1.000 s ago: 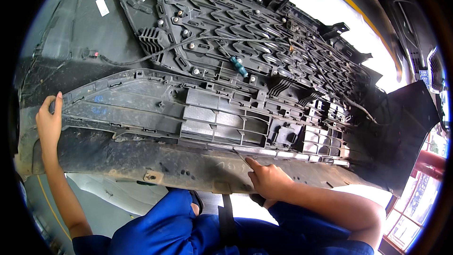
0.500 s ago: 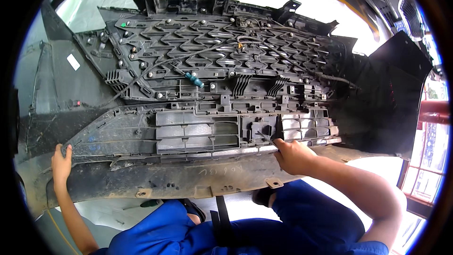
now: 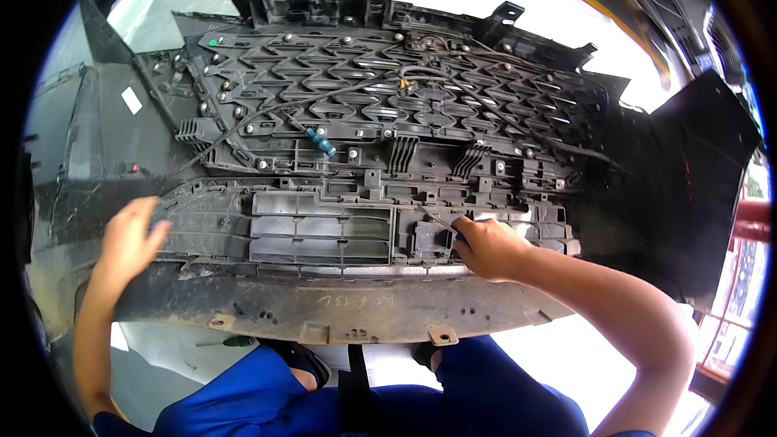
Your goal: The person uses a screwdriver to remove screws and clips from a large black plastic car part, likely a bumper or underbody panel, in a workshop. The person repeatedly pries and detaches sections of the panel while handling attached wiring harnesses.
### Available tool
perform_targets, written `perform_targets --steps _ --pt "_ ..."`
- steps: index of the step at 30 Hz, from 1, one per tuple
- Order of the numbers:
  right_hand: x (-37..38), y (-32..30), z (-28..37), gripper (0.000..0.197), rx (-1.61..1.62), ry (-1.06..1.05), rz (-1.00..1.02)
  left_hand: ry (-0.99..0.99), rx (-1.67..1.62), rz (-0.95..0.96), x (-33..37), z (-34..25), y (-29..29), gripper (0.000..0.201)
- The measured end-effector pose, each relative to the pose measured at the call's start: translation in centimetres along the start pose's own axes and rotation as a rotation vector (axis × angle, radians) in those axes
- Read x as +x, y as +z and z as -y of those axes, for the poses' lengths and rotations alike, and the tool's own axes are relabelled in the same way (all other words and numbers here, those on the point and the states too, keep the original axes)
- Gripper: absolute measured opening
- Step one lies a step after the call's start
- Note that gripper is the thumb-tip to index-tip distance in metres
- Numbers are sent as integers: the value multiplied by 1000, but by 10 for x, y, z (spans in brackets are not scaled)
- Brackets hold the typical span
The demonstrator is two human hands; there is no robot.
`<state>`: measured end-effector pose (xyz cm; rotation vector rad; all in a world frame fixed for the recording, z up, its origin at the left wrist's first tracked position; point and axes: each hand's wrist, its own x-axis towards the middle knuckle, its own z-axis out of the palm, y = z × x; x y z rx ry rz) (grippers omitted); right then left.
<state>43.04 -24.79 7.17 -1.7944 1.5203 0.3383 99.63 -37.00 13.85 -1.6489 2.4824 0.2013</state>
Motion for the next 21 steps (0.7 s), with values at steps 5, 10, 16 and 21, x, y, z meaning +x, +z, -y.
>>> perform_targets --steps 5,10,16,21 --pt "35 -20 2 36 316 206 91 587 -220 348 39 -136 52 58" --pt "43 -20 -8 41 575 348 230 463 -113 376 35 -186 121 77" --pt "37 -14 -19 43 645 291 310 440 -119 513 44 -193 137 82" --pt "35 -17 -14 42 574 266 345 390 -147 768 70 -191 140 84"
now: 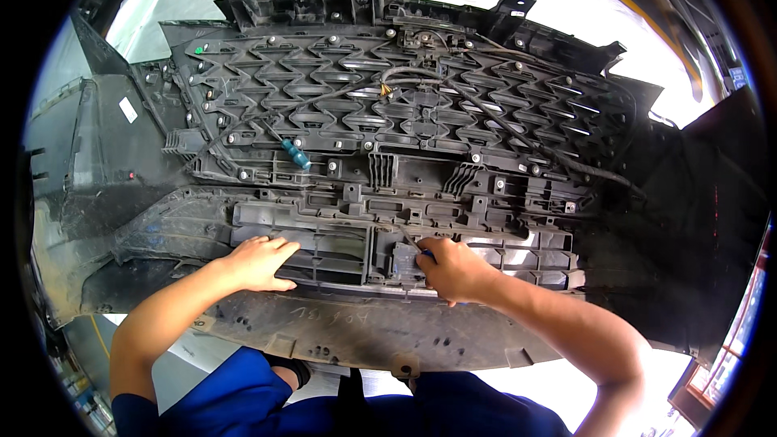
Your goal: The person uses a screwdriver to remove screws and clips from a large black plastic car part, likely a bumper or underbody panel, in a workshop. The person repeatedly pries and detaches sections of the panel while handling attached wiring harnesses.
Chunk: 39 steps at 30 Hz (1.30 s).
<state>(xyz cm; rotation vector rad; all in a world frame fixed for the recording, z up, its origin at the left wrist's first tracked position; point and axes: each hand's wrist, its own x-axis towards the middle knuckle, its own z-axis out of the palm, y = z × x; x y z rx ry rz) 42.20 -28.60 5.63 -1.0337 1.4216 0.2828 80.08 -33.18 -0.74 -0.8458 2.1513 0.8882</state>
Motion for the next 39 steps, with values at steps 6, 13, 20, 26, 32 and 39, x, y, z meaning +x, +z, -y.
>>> perform_targets --steps 6,13,20,26,32,39 --pt "6 15 -2 42 -110 -40 -103 -73 110 -139 9 -10 17 86" --pt "2 39 24 46 160 170 -100 -47 187 -221 0 -10 22 95" --pt "6 75 24 49 209 202 -260 38 187 -249 2 -3 27 90" --pt "5 80 42 37 344 222 -271 43 182 -174 2 -3 24 87" --pt "9 87 42 34 822 201 -306 27 134 -245 -6 -10 19 74" --pt "-2 61 19 38 208 101 -272 41 77 -335 -7 -7 24 65"
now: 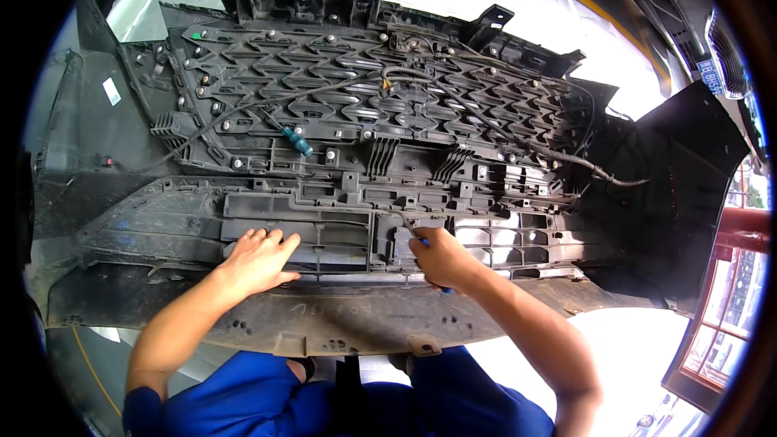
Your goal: The person uses a screwdriver to remove screws and clips from a large black plastic car part, likely a bumper or underbody panel, in a workshop. The person repeatedly pries and detaches sections of the panel while handling attached wiring harnesses.
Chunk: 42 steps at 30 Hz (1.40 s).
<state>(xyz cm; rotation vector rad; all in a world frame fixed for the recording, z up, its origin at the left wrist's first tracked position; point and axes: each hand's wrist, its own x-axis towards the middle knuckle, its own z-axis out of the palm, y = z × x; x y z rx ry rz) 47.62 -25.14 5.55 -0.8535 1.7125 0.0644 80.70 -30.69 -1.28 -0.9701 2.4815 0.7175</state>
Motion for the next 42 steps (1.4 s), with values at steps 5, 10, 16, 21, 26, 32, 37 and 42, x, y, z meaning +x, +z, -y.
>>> perform_targets --steps 5,10,16,21,26,32,37,42 --pt "-21 -12 -6 30 -346 -325 -201 -31 -28 20 -5 0 -4 64" --pt "-4 4 5 36 -227 -362 -131 -11 -39 50 -4 2 -10 64" --pt "10 -23 18 38 -254 -250 -150 19 -63 59 -3 3 -17 65" --pt "-14 -56 -12 37 -284 -101 -166 3 -90 157 -4 3 -25 71" --pt "-16 -33 -30 37 -268 -222 -220 10 -70 180 0 0 -31 70" --pt "-13 -38 -25 37 -288 -199 -225 -6 -59 186 -2 0 -32 70" --pt "-9 -62 -41 39 -285 -68 -227 18 -64 155 -3 1 -29 69" --pt "-9 -63 -37 39 -235 -59 -199 15 -63 167 -2 1 -29 69"
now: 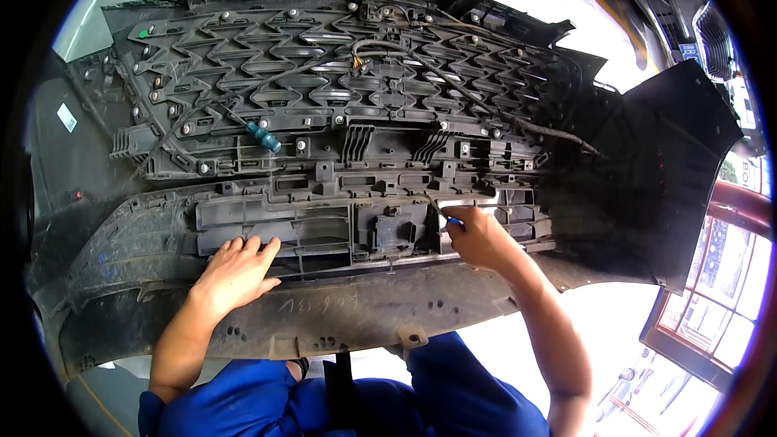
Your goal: The person uses a screwdriver to remove screws and clips from a large black plastic car part, likely a bumper or underbody panel, in a workshop. The person repeatedly pries and detaches sections of the panel while handling attached wiring harnesses.
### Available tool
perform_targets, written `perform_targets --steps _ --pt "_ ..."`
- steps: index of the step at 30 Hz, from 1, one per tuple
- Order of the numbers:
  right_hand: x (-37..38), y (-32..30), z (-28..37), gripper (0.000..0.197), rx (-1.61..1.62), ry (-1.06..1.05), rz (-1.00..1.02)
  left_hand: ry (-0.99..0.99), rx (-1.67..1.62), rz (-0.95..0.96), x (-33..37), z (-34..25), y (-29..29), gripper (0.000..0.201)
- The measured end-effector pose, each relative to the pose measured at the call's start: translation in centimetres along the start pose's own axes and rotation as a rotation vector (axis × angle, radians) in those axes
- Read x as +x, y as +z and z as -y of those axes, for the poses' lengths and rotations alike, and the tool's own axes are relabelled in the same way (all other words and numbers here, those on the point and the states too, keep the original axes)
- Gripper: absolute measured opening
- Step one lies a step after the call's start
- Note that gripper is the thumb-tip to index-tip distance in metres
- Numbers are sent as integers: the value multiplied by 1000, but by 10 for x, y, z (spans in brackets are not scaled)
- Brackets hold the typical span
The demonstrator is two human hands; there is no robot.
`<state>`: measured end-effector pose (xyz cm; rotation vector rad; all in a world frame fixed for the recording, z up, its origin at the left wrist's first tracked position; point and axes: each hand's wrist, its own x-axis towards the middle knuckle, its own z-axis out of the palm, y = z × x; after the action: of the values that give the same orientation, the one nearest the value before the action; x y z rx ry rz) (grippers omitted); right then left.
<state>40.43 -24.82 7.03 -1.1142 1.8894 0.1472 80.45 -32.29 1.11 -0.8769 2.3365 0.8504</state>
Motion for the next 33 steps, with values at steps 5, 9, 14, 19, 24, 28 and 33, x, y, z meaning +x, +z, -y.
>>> perform_targets --steps 5,9,14,19,24,28,33 --pt "-14 -27 38 40 49 175 146 -2 8 -8 -3 3 5 70" --pt "-7 -7 11 39 -7 89 30 8 5 -3 1 1 1 69" --pt "0 -5 15 38 127 211 45 15 2 -42 -3 1 4 66" --pt "-7 1 30 40 331 332 63 17 10 -53 -3 1 4 66" --pt "-5 10 23 36 971 501 70 21 30 -33 -4 -1 2 69" --pt "-6 27 20 21 1201 526 -19 14 31 -29 -5 -5 0 69" --pt "-21 29 28 42 706 406 2 35 44 -50 -7 -3 5 69"
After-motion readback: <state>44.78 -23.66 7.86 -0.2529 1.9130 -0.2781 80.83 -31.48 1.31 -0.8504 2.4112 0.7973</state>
